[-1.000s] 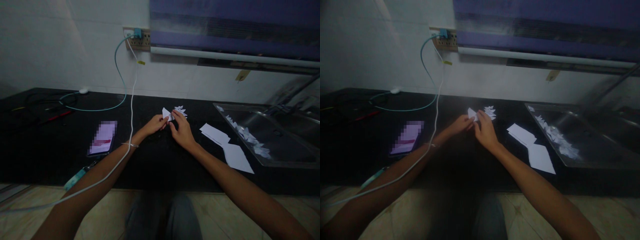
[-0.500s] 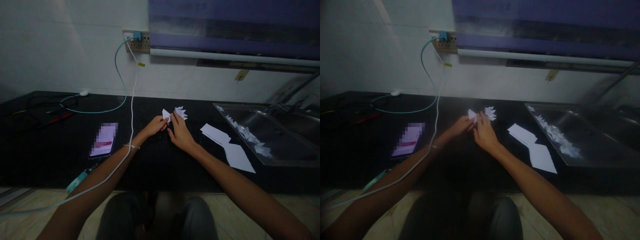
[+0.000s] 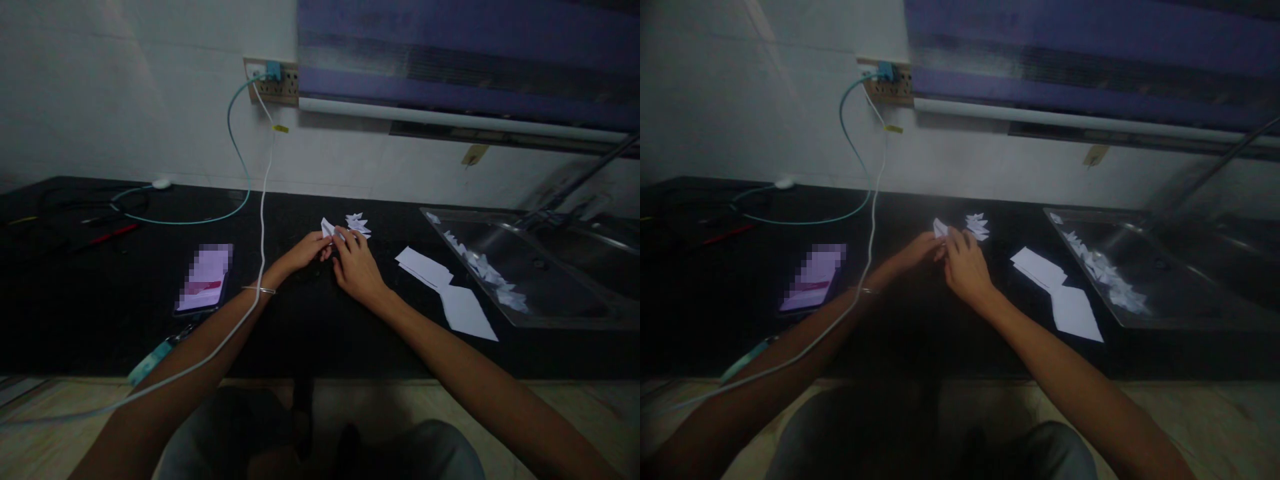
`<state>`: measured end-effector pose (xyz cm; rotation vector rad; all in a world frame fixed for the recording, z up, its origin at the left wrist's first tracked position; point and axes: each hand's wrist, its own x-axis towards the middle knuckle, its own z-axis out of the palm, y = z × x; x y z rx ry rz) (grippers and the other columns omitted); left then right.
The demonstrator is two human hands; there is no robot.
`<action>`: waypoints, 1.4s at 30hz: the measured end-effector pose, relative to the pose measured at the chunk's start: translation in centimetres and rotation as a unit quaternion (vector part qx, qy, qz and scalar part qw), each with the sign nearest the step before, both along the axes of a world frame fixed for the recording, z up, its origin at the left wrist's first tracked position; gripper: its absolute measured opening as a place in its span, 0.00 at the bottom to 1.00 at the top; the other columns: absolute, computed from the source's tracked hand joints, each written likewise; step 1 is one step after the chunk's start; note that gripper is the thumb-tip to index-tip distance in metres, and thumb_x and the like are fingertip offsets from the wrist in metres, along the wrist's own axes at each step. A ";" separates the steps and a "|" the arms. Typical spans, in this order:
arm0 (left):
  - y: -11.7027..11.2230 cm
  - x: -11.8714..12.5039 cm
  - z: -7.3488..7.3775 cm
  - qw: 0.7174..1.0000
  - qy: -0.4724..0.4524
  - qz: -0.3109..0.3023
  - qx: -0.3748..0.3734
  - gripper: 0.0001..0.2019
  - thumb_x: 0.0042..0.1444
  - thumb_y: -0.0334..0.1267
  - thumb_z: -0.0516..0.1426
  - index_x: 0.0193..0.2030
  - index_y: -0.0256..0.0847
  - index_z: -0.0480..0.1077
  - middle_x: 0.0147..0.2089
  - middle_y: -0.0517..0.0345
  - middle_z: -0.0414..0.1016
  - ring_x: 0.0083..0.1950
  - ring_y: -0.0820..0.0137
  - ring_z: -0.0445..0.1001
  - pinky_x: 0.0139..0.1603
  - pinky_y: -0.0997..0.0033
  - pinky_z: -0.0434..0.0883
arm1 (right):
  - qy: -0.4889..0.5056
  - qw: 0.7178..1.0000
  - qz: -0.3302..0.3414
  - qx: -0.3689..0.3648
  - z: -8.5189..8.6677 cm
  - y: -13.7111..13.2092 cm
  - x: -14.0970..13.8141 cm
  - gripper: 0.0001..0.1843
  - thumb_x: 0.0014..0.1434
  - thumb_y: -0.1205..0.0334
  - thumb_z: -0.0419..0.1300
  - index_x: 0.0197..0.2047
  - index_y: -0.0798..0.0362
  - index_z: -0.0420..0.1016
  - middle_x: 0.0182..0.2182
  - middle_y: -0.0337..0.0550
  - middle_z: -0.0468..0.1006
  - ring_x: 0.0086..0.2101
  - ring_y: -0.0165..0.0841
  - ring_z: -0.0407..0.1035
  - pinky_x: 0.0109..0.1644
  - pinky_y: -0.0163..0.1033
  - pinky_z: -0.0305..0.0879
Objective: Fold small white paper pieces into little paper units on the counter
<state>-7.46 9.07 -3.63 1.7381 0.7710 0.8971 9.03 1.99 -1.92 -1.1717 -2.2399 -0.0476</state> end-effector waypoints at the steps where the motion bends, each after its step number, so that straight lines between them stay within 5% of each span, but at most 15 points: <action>1: 0.0 -0.1 0.1 1.000 -0.012 -0.011 -0.013 0.20 0.62 0.49 0.50 0.24 0.37 0.64 0.21 0.61 0.65 0.22 0.77 0.63 0.23 0.77 0.57 | -0.006 1.000 0.001 0.001 0.1 0.0 0.1 0.29 0.58 0.70 0.52 0.64 0.54 0.58 0.65 0.53 0.56 0.62 0.55 0.47 0.62 0.65 0.56; 5: -0.5 -0.3 0.6 0.998 -0.023 -0.040 -0.035 0.20 0.60 0.52 0.51 0.27 0.37 0.65 0.22 0.61 0.66 0.22 0.78 0.63 0.21 0.77 0.54 | -0.015 1.000 0.008 0.006 0.3 0.1 0.4 0.31 0.57 0.73 0.51 0.64 0.51 0.58 0.65 0.49 0.55 0.63 0.53 0.46 0.63 0.65 0.55; 11: -0.4 0.2 0.4 0.998 0.044 0.036 0.035 0.29 0.61 0.60 0.47 0.20 0.37 0.62 0.17 0.62 0.62 0.20 0.77 0.61 0.24 0.76 0.59 | -0.006 1.000 0.022 0.006 0.3 -0.1 0.5 0.28 0.59 0.69 0.52 0.63 0.50 0.61 0.64 0.49 0.57 0.62 0.52 0.47 0.63 0.63 0.54; 15: -0.1 0.2 0.2 0.994 0.054 0.063 0.064 0.30 0.61 0.61 0.46 0.21 0.37 0.63 0.16 0.61 0.62 0.19 0.77 0.60 0.23 0.76 0.58 | 0.113 0.994 -0.008 0.000 -0.4 0.7 0.4 0.20 0.61 0.61 0.54 0.57 0.50 0.67 0.60 0.51 0.63 0.59 0.47 0.56 0.61 0.58 0.58; 19: -0.4 0.2 0.3 0.990 0.075 0.071 0.091 0.30 0.62 0.60 0.45 0.20 0.37 0.63 0.16 0.61 0.61 0.18 0.77 0.59 0.22 0.76 0.56 | 0.329 0.938 -0.056 -0.099 -1.4 2.6 0.3 0.19 0.61 0.49 0.54 0.47 0.53 0.71 0.43 0.49 0.75 0.40 0.37 0.70 0.46 0.45 0.69; 23: -0.7 0.3 0.3 0.987 0.101 0.067 0.110 0.29 0.62 0.58 0.46 0.21 0.37 0.65 0.17 0.62 0.62 0.18 0.77 0.57 0.21 0.75 0.53 | 0.385 0.892 0.025 -0.233 -1.9 3.6 0.5 0.21 0.56 0.42 0.58 0.32 0.54 0.72 0.25 0.40 0.74 0.27 0.31 0.69 0.32 0.35 0.66; 29: -0.7 0.2 0.5 0.993 0.087 0.026 0.078 0.29 0.62 0.58 0.46 0.20 0.37 0.64 0.17 0.62 0.61 0.18 0.78 0.57 0.22 0.75 0.54 | 0.446 0.861 0.045 -0.241 -2.2 3.1 0.9 0.20 0.52 0.44 0.64 0.30 0.54 0.73 0.23 0.41 0.77 0.22 0.28 0.69 0.28 0.33 0.64; 36: -1.1 -0.3 1.2 0.992 -0.016 0.076 0.096 0.22 0.59 0.56 0.53 0.26 0.38 0.66 0.23 0.62 0.62 0.24 0.76 0.59 0.24 0.75 0.55 | 0.451 0.854 0.041 -0.257 -1.9 2.9 1.1 0.19 0.51 0.46 0.64 0.30 0.57 0.78 0.23 0.43 0.78 0.19 0.26 0.66 0.21 0.32 0.62; 42: -1.6 -0.1 1.5 0.990 -0.006 0.110 0.084 0.24 0.58 0.56 0.54 0.21 0.38 0.63 0.17 0.65 0.56 0.18 0.79 0.54 0.20 0.75 0.49 | 0.533 0.794 0.019 -0.293 -1.6 3.2 1.0 0.20 0.47 0.49 0.69 0.36 0.58 0.78 0.19 0.41 0.77 0.17 0.27 0.68 0.19 0.31 0.66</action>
